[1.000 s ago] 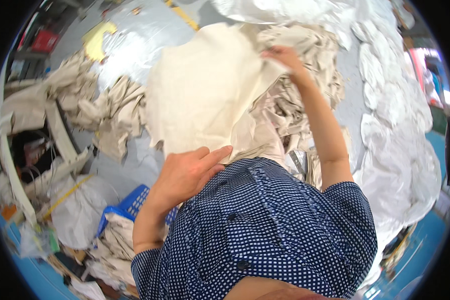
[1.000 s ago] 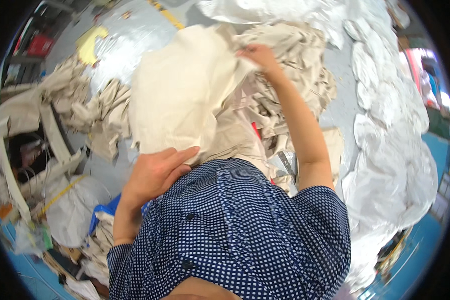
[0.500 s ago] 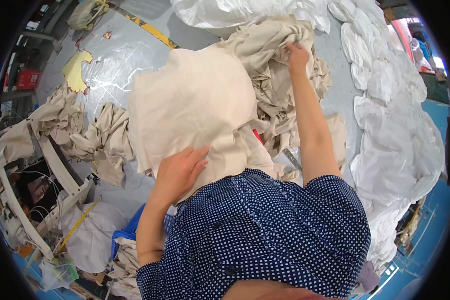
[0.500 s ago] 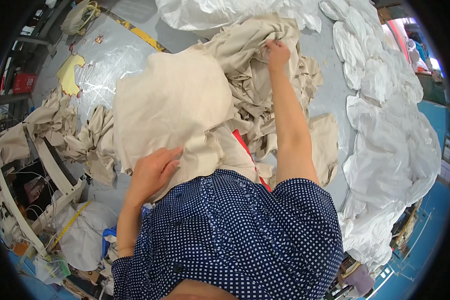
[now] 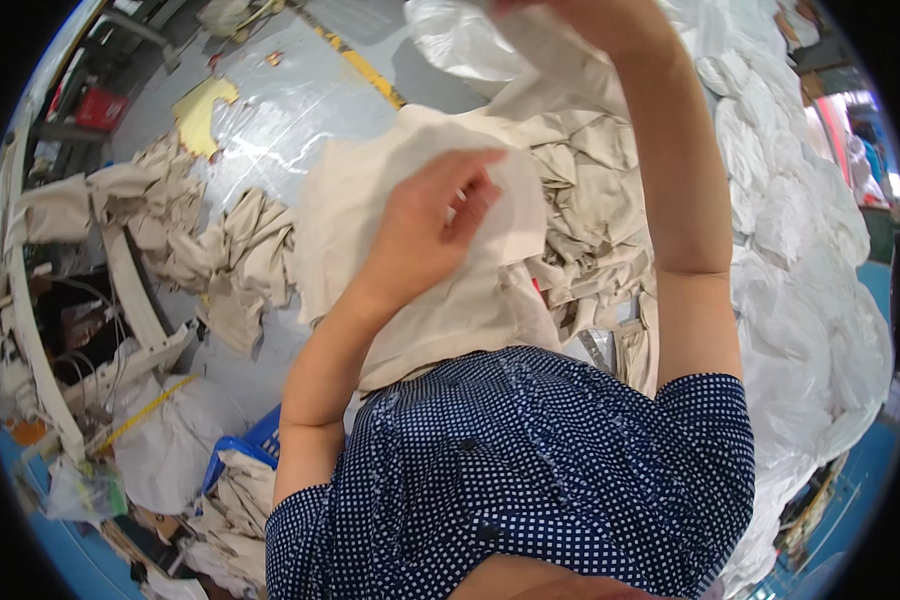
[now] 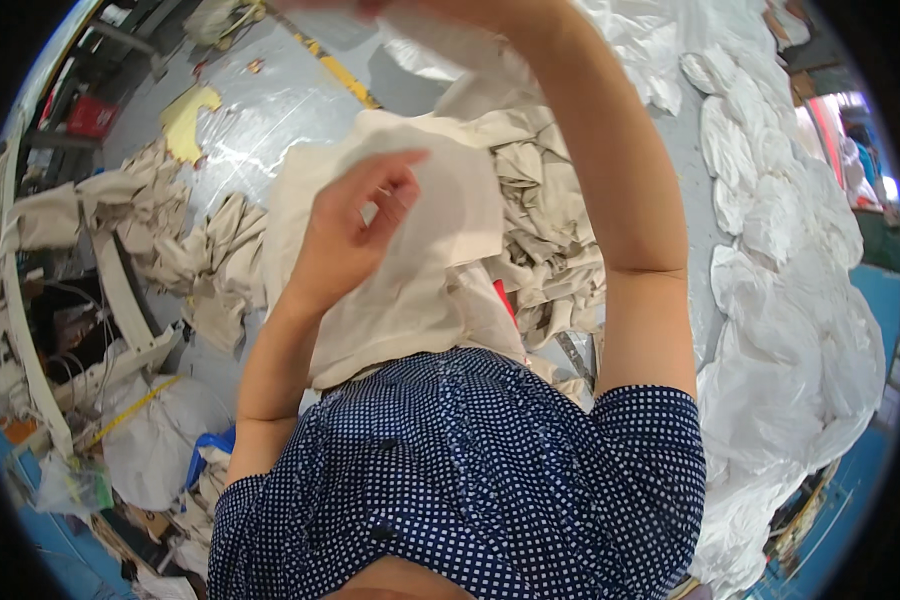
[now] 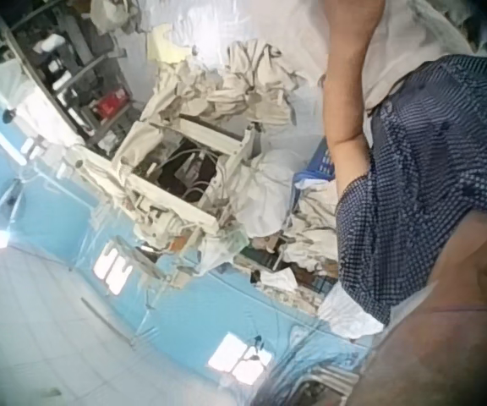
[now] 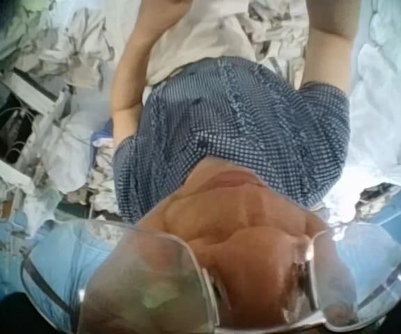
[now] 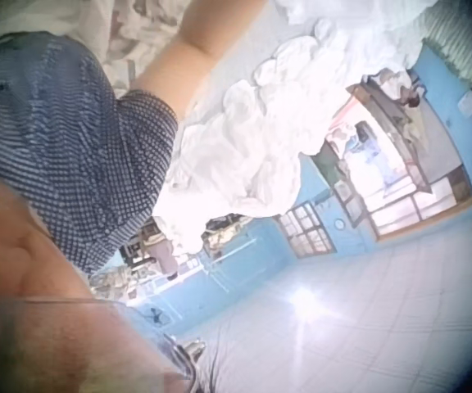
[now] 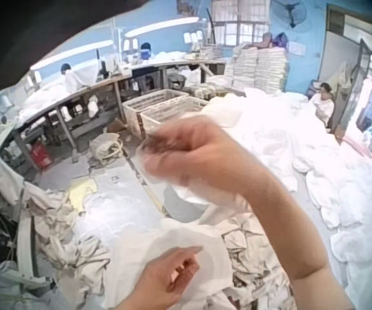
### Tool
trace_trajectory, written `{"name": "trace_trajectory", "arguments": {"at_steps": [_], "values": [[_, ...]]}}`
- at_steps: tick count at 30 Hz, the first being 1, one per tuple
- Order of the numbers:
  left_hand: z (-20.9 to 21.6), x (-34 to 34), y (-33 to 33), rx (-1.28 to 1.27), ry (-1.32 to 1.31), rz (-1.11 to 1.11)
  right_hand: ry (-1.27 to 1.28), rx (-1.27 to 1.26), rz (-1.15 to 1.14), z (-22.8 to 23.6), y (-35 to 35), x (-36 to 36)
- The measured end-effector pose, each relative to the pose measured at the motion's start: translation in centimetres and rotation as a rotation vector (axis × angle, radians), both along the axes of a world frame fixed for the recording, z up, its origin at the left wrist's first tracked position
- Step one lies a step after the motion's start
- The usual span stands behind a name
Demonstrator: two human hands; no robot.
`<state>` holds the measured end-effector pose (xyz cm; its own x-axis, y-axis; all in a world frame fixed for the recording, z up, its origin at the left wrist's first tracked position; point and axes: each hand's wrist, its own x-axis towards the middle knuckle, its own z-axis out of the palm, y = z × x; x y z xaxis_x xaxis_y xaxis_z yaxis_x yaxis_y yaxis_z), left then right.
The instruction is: The person trims loose threads from fabric pieces using thread snips and folds each piece one by one, stacking them on their lap.
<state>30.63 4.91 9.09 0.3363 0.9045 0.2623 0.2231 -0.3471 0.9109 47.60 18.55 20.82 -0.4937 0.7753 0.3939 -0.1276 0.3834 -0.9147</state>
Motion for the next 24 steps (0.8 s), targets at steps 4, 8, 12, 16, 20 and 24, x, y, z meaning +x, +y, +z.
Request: {"name": "trace_trajectory", "arguments": {"at_steps": [4,8,12,16,20,24], "values": [[0.2,-3.8,-6.3,-0.021,0.209,-0.227,-0.420,-0.129,0.585,-5.0,-5.6,-8.9],[-3.7,-7.6,-10.9,0.086,0.222,-0.118,-0.405,-0.096,0.245,-13.2,-6.7,-8.3],[-7.2,-11.5,-10.8,0.216,0.457,0.313,-0.533,-0.267,0.033,-15.7,-9.3,-6.1],[-8.5,-12.0,-9.1,0.262,0.673,0.402,-0.858,-0.073,0.088,-15.8,-11.0,-6.9],[-9.4,-12.6,-8.6,0.229,0.658,0.444,-0.988,0.158,0.140,-15.9,-11.4,-8.1],[-9.5,-12.9,-9.2,0.278,0.595,0.466,-1.075,0.216,0.257,-15.2,-10.9,-9.2]]}}
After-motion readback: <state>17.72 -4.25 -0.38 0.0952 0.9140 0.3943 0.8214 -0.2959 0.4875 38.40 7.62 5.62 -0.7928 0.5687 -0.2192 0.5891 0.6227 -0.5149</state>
